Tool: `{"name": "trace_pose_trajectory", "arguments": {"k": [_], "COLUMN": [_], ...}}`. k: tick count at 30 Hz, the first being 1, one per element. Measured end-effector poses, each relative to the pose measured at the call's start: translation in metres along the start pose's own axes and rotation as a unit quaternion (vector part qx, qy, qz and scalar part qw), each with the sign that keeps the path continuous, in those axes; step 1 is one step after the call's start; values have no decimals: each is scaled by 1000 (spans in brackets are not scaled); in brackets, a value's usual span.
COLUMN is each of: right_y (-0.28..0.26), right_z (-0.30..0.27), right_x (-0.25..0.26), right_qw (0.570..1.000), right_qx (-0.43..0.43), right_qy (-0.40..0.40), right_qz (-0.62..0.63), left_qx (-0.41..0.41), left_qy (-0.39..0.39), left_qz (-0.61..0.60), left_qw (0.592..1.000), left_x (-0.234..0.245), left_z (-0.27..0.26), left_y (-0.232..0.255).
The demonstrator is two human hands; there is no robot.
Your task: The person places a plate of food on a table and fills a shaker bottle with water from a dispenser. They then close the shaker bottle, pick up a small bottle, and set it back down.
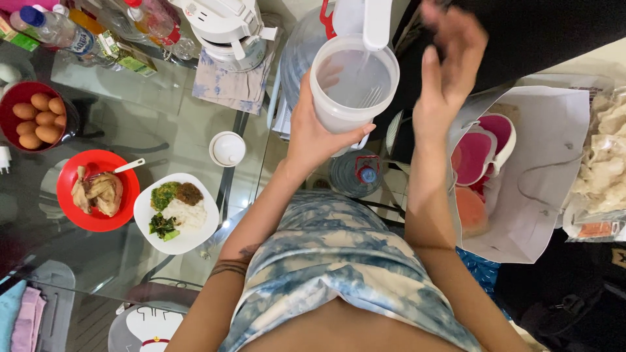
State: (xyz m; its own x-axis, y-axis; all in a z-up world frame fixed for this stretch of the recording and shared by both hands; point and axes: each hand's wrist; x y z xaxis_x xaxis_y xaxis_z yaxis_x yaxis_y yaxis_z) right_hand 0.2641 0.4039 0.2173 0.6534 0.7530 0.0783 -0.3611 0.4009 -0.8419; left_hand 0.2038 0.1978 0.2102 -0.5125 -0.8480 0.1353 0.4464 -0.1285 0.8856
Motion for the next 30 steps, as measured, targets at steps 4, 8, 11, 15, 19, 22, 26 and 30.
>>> {"name": "trace_pose_trajectory", "arguments": {"k": [4, 8, 11, 15, 19, 22, 26, 30], "right_y": [19, 34, 44, 37, 21, 11, 5, 7], "right_z": [-43, -75, -81, -83, -81, -79, -77, -76], "right_x": [-2, 8, 9, 1, -8, -16, -20, -23], "right_qw": [977, 953, 944, 948, 949, 952, 949, 955], "right_qx": [-152, -172, -179, -185, -204, -205, -219, -191], "right_qy": [-22, -184, -252, -254, -241, -226, -224, -225], "right_qz": [145, 169, 113, 51, 9, 19, 39, 23], "left_qx": [-10, -9, -6, -3, 7, 6, 7, -2], "left_qy": [5, 0, 0, -3, -4, -3, 0, 2], "left_qz": [5, -1, -21, -43, -45, -48, -57, -69], "left_qw": [1000, 1000, 1000, 999, 999, 999, 998, 998], "left_x": [-2, -4, -5, -5, -6, -6, -4, -3], "left_z": [-1, -2, -3, -4, -6, -8, -9, -11], "left_y": [0, 0, 0, 1, 0, -1, -2, -3]}}
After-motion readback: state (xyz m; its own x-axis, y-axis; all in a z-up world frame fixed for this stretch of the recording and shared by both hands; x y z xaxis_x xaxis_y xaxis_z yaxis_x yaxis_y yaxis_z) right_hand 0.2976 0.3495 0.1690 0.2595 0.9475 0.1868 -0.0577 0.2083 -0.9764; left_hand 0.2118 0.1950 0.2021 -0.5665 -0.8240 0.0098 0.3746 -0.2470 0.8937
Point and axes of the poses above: each hand's wrist, its own z-axis towards the middle knuckle, its own x-axis out of the back of the hand, y = z × x, and after that the axes turned 9 degrees about -x, right-handed
